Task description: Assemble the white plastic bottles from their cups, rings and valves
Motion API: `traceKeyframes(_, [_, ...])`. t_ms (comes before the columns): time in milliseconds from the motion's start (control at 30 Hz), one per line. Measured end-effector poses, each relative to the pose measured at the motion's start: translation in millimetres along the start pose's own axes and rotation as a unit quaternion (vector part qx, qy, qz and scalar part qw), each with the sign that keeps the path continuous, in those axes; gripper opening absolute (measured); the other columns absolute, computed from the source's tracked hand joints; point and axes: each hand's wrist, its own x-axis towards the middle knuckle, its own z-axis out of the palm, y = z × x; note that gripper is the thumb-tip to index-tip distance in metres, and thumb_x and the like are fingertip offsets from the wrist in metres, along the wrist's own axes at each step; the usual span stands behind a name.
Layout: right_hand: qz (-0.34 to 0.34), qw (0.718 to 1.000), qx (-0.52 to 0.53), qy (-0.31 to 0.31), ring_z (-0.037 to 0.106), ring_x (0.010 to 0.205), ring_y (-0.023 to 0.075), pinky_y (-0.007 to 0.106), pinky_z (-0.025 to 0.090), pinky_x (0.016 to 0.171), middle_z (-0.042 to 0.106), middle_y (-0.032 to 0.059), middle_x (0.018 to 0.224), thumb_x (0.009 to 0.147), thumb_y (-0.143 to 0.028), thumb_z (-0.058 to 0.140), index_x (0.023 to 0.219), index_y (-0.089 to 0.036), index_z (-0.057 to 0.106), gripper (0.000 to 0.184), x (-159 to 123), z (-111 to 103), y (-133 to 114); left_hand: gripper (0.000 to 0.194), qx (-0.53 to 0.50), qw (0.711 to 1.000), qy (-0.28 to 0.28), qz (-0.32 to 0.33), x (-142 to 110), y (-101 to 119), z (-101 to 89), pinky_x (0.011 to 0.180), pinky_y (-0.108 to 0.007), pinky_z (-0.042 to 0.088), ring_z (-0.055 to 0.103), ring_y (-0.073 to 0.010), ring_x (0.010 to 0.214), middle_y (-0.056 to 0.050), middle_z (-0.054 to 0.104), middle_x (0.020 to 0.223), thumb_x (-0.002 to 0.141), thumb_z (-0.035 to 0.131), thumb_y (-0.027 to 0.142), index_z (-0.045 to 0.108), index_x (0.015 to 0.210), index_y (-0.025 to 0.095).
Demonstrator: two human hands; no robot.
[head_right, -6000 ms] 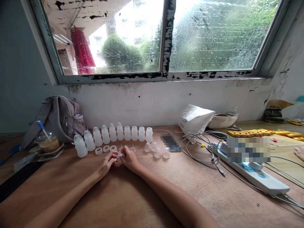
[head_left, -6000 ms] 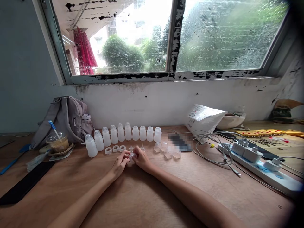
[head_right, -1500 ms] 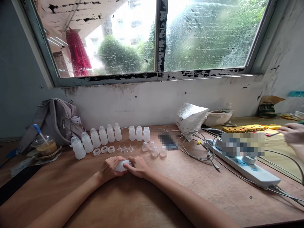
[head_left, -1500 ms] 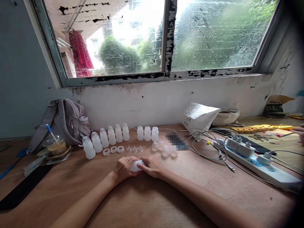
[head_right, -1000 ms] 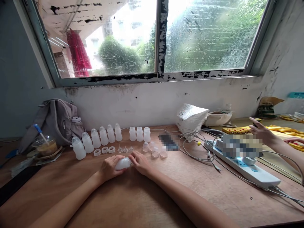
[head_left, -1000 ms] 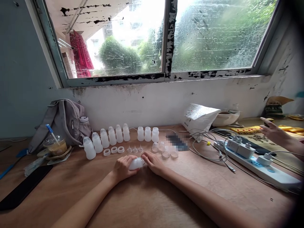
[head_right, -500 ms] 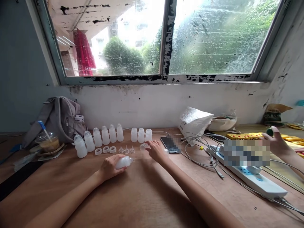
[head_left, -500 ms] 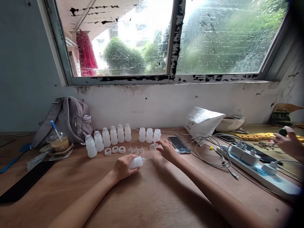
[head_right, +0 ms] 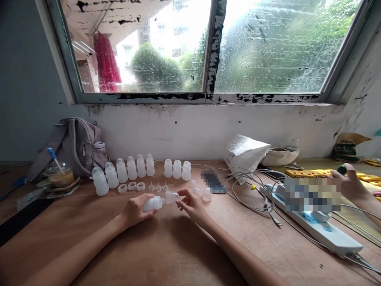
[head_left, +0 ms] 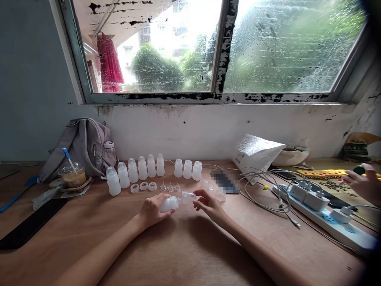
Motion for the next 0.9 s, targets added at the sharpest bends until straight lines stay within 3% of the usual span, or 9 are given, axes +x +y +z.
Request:
traceKeyframes(167, [0.043, 0.998, -0.05, -0.013, 0.052, 0.047, 0.0103, 0.021, 0.041, 0.041, 0.055, -0.0006, 0.062, 0.078, -0.045, 0.051, 0.079, -0.016, 0.052, 0.029, -7, 9, -9, 0.037, 0.001, 1.0, -0.022, 0.022, -3, 4, 0.9, 0.068, -0.028, 0.049, 0.062, -0.018, 0.079, -0.002, 0.063, 0.095, 0.073, 0.054, 0.043, 0.049, 0.103, 0.021])
traceKeyframes(500, [0.053, 0.99, -0.124, 0.039, 0.042, 0.039, 0.0087, 0.021, 0.032, 0.04, 0.048, -0.0027, 0.049, 0.081, -0.054, 0.04, 0.057, -0.018, 0.044, 0.043, -10, 15, -16, 0.036, -0.003, 0.999, -0.03, 0.018, -5, 20, -1.1, 0.069, -0.028, 0.048, 0.061, -0.0184, 0.078, -0.003, 0.063, 0.092, 0.073, 0.054, 0.042, 0.049, 0.102, 0.021])
traceKeyframes(767, [0.005, 0.982, -0.183, 0.036, 0.042, 0.044, 0.0094, 0.021, 0.031, 0.043, 0.047, -0.0023, 0.048, 0.083, -0.049, 0.04, 0.055, -0.018, 0.04, 0.042, -13, 17, -18, 0.036, -0.006, 1.0, -0.022, 0.008, -6, 26, 0.0, 0.066, -0.029, 0.049, 0.062, -0.0189, 0.078, -0.003, 0.064, 0.092, 0.073, 0.055, 0.042, 0.049, 0.102, 0.02])
traceKeyframes(900, [0.035, 0.988, -0.146, -0.036, 0.045, 0.041, 0.0082, 0.02, 0.034, 0.042, 0.052, -0.0025, 0.054, 0.085, -0.049, 0.035, 0.07, -0.017, 0.05, 0.038, -15, 18, -21, 0.037, -0.007, 1.0, -0.025, 0.012, -6, 27, 0.4, 0.069, -0.029, 0.049, 0.061, -0.0192, 0.08, -0.003, 0.063, 0.093, 0.073, 0.055, 0.042, 0.049, 0.102, 0.02])
